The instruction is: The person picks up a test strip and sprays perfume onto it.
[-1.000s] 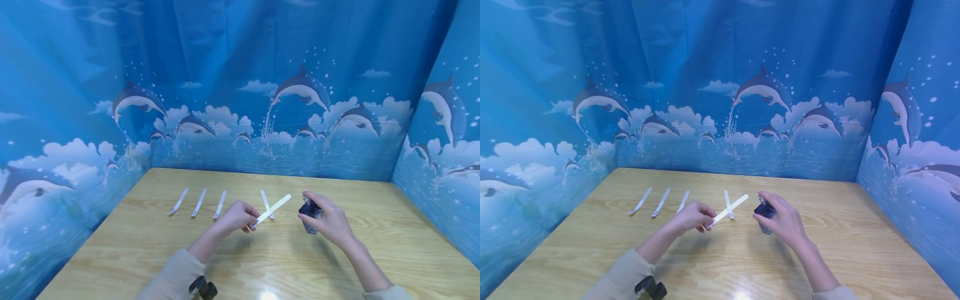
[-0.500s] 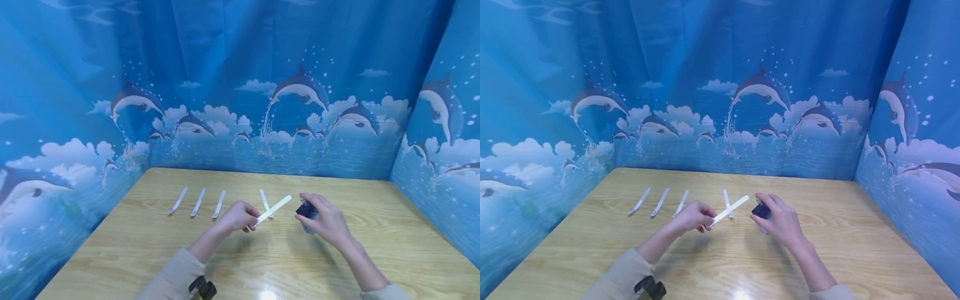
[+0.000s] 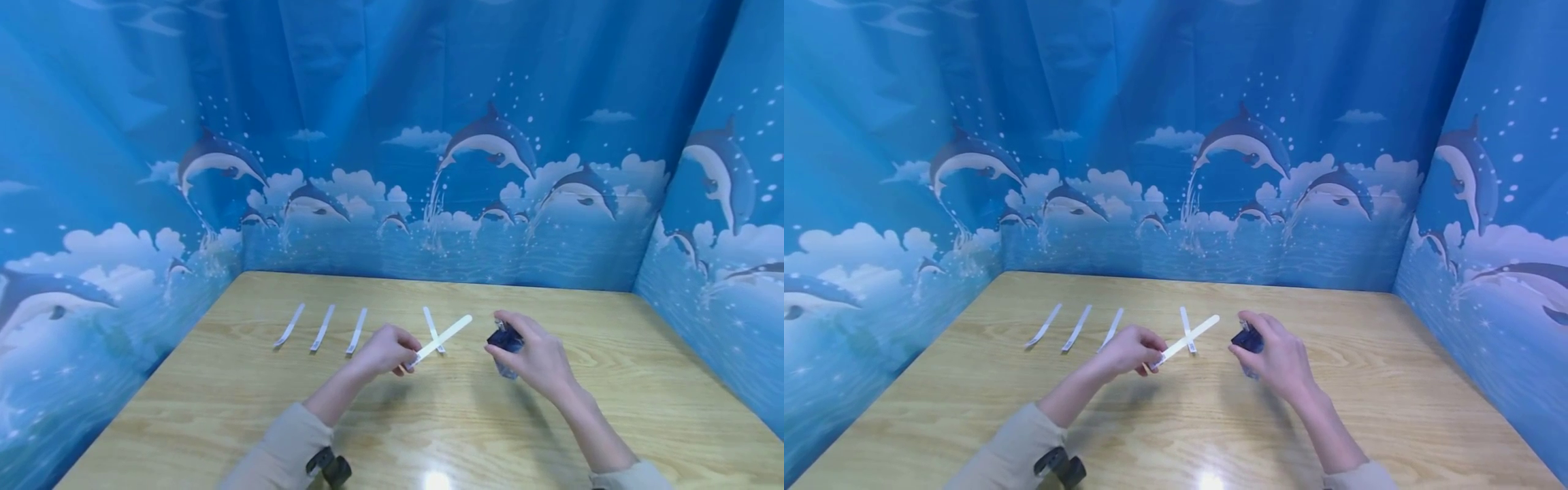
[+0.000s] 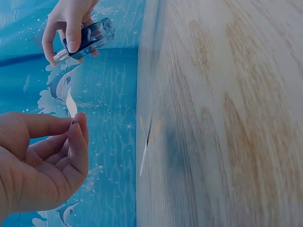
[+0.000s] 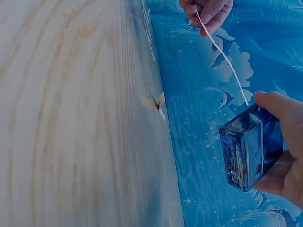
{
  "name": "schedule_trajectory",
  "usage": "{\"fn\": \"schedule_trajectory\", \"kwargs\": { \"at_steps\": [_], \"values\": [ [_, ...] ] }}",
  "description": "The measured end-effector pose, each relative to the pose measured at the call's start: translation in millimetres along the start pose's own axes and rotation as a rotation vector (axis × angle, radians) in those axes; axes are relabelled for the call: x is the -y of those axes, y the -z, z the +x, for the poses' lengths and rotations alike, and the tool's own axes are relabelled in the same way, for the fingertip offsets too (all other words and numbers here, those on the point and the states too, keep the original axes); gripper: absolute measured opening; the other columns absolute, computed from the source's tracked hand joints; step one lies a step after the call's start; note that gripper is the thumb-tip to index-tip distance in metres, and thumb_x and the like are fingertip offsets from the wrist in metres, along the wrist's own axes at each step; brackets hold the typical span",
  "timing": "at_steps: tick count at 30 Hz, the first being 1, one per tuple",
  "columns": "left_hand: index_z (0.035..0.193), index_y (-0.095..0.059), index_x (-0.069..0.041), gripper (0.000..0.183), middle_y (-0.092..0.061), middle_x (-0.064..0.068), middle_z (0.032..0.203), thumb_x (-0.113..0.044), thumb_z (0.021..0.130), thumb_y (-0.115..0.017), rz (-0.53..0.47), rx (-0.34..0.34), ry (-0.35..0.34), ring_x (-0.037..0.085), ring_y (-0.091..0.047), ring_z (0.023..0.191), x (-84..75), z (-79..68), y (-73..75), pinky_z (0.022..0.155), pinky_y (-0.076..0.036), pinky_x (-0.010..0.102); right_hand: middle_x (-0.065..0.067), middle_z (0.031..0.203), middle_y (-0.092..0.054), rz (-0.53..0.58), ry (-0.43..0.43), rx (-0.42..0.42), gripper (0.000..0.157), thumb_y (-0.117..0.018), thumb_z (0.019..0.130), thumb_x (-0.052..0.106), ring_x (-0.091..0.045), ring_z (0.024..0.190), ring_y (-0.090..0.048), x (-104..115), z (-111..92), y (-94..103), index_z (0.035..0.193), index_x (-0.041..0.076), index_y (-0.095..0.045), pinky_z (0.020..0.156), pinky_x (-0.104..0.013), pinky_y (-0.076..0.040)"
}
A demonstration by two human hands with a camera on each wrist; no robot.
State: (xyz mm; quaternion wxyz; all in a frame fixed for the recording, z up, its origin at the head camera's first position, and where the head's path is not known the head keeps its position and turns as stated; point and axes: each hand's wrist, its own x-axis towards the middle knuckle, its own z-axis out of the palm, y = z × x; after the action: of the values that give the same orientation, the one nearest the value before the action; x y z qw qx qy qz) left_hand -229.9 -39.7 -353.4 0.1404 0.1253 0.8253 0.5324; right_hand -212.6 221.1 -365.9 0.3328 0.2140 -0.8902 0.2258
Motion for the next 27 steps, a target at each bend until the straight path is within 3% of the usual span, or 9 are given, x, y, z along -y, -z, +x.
{"fn": "schedule_trajectory", "kwargs": {
  "at_steps": [7, 21, 27],
  "values": [
    [0.093, -0.065, 0.009, 0.016, -0.064, 0.021, 0.079, 0.008, 0.079, -0.058, 0.001, -0.006, -0.008, 0.013, -0.057, 0.056, 3.5, -1.8, 1.9, 0.050, -0.053, 0.024, -0.014, 0.114, -0.061, 0.028, -0.070, 0.021, 0.055, -0.080, 0.071, 0.020, -0.033, 0.100, -0.059, 0.6, 1.3, 1.8, 0.121, 0.011, -0.058, 0.068, -0.049, -0.054],
    [0.093, -0.065, 0.009, 0.017, -0.063, 0.023, 0.080, 0.010, 0.078, -0.057, -0.013, -0.012, -0.022, 0.013, -0.057, 0.055, 6.8, -3.3, 4.2, 0.051, -0.054, 0.026, -0.014, 0.114, -0.062, 0.030, -0.063, 0.005, 0.055, -0.080, 0.070, 0.019, -0.033, 0.098, -0.060, -0.1, 1.7, 0.8, 0.121, 0.011, -0.058, 0.066, -0.049, -0.054],
    [0.093, -0.065, 0.009, 0.017, -0.064, 0.018, 0.076, 0.010, 0.078, -0.057, -0.004, -0.018, -0.023, 0.013, -0.057, 0.056, 7.2, -4.1, 5.4, 0.051, -0.054, 0.026, -0.014, 0.113, -0.061, 0.030, -0.065, 0.011, 0.055, -0.080, 0.071, 0.019, -0.033, 0.097, -0.060, -0.7, 1.0, 0.5, 0.121, 0.011, -0.058, 0.065, -0.048, -0.054]
  ]
}}
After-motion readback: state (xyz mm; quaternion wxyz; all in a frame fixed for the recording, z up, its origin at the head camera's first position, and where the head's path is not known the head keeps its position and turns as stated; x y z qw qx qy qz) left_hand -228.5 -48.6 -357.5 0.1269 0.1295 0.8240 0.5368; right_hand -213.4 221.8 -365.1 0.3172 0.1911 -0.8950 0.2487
